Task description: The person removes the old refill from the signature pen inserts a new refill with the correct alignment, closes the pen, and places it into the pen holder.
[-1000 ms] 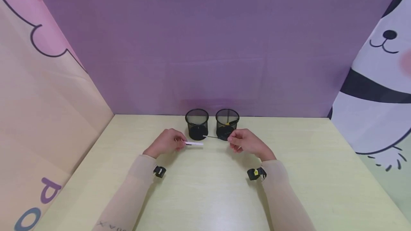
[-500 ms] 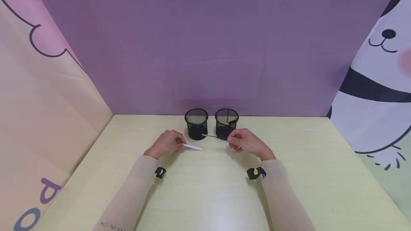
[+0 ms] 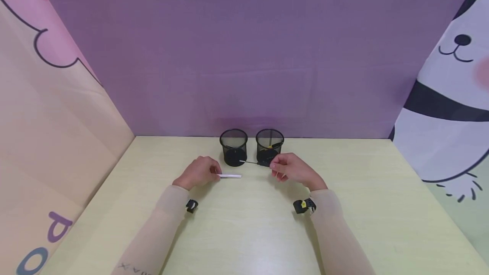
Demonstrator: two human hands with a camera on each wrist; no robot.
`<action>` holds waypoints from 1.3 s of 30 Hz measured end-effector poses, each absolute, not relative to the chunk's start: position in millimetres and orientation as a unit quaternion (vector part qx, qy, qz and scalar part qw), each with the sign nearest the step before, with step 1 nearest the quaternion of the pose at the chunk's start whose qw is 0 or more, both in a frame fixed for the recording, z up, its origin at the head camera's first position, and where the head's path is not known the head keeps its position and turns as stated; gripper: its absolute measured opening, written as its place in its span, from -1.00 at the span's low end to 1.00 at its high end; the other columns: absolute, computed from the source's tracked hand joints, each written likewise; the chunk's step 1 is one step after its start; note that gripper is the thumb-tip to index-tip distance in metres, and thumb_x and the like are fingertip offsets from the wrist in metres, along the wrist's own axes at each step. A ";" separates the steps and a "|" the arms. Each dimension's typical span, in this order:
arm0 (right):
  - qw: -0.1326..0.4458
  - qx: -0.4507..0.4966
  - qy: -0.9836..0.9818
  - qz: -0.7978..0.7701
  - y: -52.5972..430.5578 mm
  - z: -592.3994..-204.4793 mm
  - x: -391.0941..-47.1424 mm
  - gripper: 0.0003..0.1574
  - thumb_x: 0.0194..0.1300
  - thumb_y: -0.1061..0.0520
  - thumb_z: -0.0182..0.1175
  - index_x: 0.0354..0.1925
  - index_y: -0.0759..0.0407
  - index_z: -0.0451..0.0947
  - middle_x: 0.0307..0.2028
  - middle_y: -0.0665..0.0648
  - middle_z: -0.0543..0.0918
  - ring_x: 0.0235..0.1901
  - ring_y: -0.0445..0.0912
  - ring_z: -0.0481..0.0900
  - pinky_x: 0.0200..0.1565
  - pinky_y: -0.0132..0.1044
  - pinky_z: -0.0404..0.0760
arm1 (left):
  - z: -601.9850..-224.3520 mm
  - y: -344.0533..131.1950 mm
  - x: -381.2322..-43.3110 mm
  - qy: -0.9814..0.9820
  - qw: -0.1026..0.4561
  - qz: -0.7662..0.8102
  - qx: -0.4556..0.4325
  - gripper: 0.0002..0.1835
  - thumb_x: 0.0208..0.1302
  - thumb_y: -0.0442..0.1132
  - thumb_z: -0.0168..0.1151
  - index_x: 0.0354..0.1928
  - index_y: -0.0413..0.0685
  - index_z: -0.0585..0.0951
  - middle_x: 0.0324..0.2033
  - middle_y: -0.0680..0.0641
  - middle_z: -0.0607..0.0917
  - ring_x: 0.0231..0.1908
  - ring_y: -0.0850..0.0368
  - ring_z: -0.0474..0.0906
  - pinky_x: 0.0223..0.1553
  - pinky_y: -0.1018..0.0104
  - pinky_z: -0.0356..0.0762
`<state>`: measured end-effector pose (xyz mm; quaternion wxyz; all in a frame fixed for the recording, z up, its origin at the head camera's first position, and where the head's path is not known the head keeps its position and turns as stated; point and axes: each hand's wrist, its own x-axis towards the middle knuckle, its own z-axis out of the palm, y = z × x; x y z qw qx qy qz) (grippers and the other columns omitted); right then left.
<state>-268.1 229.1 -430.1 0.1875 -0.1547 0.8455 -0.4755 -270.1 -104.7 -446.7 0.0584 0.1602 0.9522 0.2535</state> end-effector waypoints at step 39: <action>0.189 -0.152 0.849 -0.469 229.3 -433.1 -271.6 -0.62 0.57 0.06 0.12 0.00 0.41 0.54 -0.27 0.17 0.69 -0.30 -0.04 0.65 -0.15 -0.14 0.73 | -444.9 -99.6 -265.7 0.938 0.104 0.263 0.201 -0.90 0.18 -0.27 0.51 -0.30 0.10 0.77 -0.38 0.10 0.70 -0.28 0.12 0.53 -0.09 0.18 0.51</action>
